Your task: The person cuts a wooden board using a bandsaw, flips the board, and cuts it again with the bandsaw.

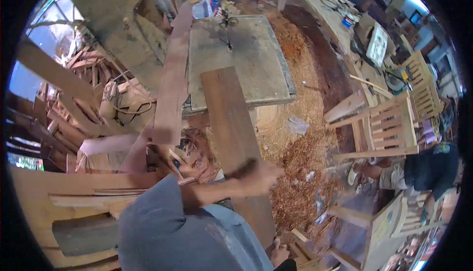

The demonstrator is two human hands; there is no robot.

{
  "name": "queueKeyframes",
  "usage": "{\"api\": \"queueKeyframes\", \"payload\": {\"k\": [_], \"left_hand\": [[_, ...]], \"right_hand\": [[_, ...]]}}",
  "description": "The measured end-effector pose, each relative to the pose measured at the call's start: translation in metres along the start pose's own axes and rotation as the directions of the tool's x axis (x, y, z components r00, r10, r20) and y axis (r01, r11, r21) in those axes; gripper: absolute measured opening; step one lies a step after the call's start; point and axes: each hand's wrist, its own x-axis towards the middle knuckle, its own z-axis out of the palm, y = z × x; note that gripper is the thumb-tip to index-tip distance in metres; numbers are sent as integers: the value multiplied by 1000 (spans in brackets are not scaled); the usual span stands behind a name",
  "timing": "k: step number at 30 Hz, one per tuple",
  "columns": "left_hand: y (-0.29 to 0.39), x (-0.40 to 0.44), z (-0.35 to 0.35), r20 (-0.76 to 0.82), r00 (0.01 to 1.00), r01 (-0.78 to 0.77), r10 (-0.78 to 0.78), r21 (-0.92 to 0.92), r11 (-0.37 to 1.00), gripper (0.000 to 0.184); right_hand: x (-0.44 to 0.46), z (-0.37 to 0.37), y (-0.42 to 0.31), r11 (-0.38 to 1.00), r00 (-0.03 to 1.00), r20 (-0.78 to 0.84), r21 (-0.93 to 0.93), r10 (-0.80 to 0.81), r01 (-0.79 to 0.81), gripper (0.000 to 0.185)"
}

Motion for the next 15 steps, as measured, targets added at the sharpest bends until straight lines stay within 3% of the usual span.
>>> {"api": "queueKeyframes", "payload": {"k": [2,3,4,5,6,8,12,13,15], "left_hand": [[-43,-17,-58,-281,956,194,-84,393,899,20],[-46,-18,-91,-513,824,408,-239,246,879,40],[-61,-27,-110,-639,724,511,-262,241,825,45],[-76,-32,-122,-754,602,606,-264,216,766,50],[-86,-34,-131,-759,597,610,-260,219,761,50],[-101,-43,-139,-615,566,644,-549,-86,760,50],[-137,-48,-114,-666,578,631,-472,-2,775,53],[-132,-43,-118,-635,491,650,-597,-189,736,51],[-140,-43,-120,-635,517,603,-574,-206,771,50]], "right_hand": [[-17,-15,-1,1000,999,36,2,-12,12,66],[-24,-38,-5,987,993,80,139,-89,77,64],[-28,-72,-17,952,980,100,275,-171,138,63],[-48,-130,-47,940,968,196,332,-154,82,66],[-41,-112,-41,939,967,196,332,-164,92,66],[-35,-68,-18,859,993,-51,499,-109,120,64],[-34,-86,-31,846,991,24,525,-129,97,61],[-29,-79,-31,841,989,57,533,-139,88,59],[-31,-81,-36,831,978,44,536,-204,149,54]]}}
